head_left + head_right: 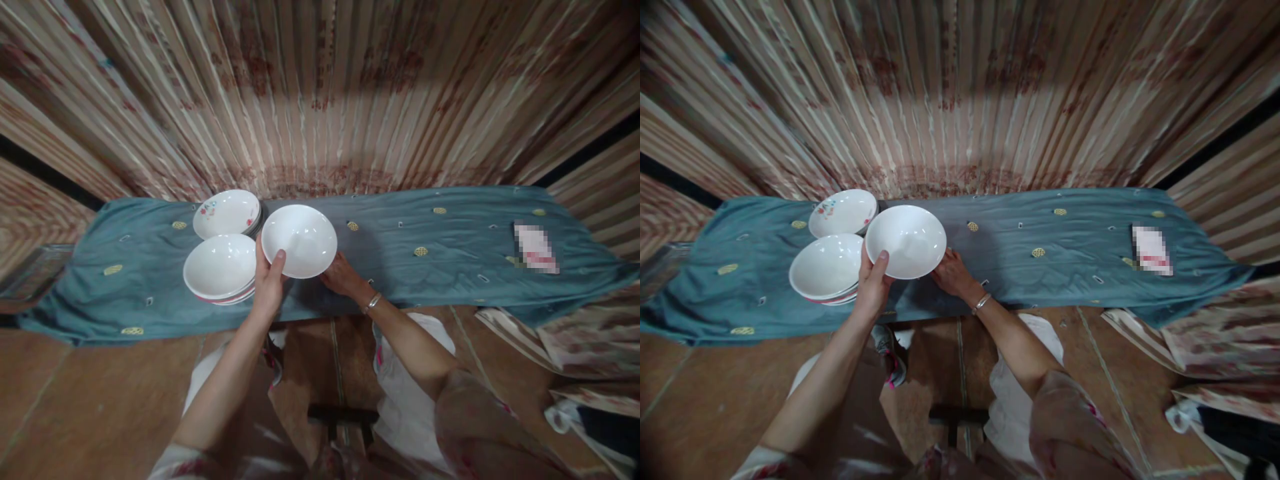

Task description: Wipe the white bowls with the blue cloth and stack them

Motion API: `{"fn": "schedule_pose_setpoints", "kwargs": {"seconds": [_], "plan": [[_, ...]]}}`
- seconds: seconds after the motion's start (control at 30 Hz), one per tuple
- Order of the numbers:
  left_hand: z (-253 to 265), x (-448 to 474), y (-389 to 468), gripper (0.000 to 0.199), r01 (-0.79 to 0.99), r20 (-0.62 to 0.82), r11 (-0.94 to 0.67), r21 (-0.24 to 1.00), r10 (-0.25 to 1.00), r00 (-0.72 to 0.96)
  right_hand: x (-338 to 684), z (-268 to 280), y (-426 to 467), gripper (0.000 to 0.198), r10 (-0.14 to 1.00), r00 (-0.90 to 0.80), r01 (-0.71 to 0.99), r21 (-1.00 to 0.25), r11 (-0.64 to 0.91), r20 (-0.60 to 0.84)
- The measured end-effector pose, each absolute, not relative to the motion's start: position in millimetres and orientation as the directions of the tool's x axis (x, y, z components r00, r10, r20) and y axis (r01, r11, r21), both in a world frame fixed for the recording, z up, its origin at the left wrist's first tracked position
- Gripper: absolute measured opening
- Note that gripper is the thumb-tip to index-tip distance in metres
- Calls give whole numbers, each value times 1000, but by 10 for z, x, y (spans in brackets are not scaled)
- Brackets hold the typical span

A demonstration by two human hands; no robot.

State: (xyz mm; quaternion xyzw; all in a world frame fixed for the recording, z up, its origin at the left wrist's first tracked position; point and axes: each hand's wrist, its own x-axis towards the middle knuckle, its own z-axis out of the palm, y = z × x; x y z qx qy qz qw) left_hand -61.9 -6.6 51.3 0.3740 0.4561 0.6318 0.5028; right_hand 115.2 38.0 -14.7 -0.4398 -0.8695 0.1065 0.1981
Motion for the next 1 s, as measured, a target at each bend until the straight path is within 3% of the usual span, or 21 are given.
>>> {"fn": "schedule_pose_setpoints", "kwargs": {"seconds": [0.1, 0.17, 0.3, 0.43, 0.6, 0.77, 0.9, 1.0], "plan": [[490, -562, -18, 82, -318, -10, -58, 946, 978, -208, 1209, -129, 443, 32, 799, -558, 715, -358, 601, 227], [468, -523, 14, 80, -339, -30, -43, 940, 978, -207, 1328, -100, 504, 31, 847, -484, 755, -384, 531, 220], [399, -461, 71, 76, -400, -104, 18, 916, 975, -194, 1664, -14, 595, 33, 951, -179, 817, -502, 286, 251], [328, -414, 102, 70, -442, -203, 116, 890, 967, -156, 1948, 93, 634, 33, 937, 80, 730, -660, 177, 340], [282, -310, 113, 74, -462, -250, 183, 868, 964, -88, 2092, 221, 614, 31, 889, 256, 499, -840, 214, 379], [251, -177, 109, 79, -463, -282, 227, 857, 958, -53, 2106, 273, 617, 23, 871, 391, 225, -949, 223, 298], [211, -99, 84, 76, -461, -302, 256, 849, 953, -27, 2108, 263, 676, 27, 878, 463, -134, -969, 207, 123], [190, -56, 56, 77, -450, -313, 284, 847, 950, 10, 2102, 268, 695, 29, 912, 410, -358, -918, 171, 10]]}}
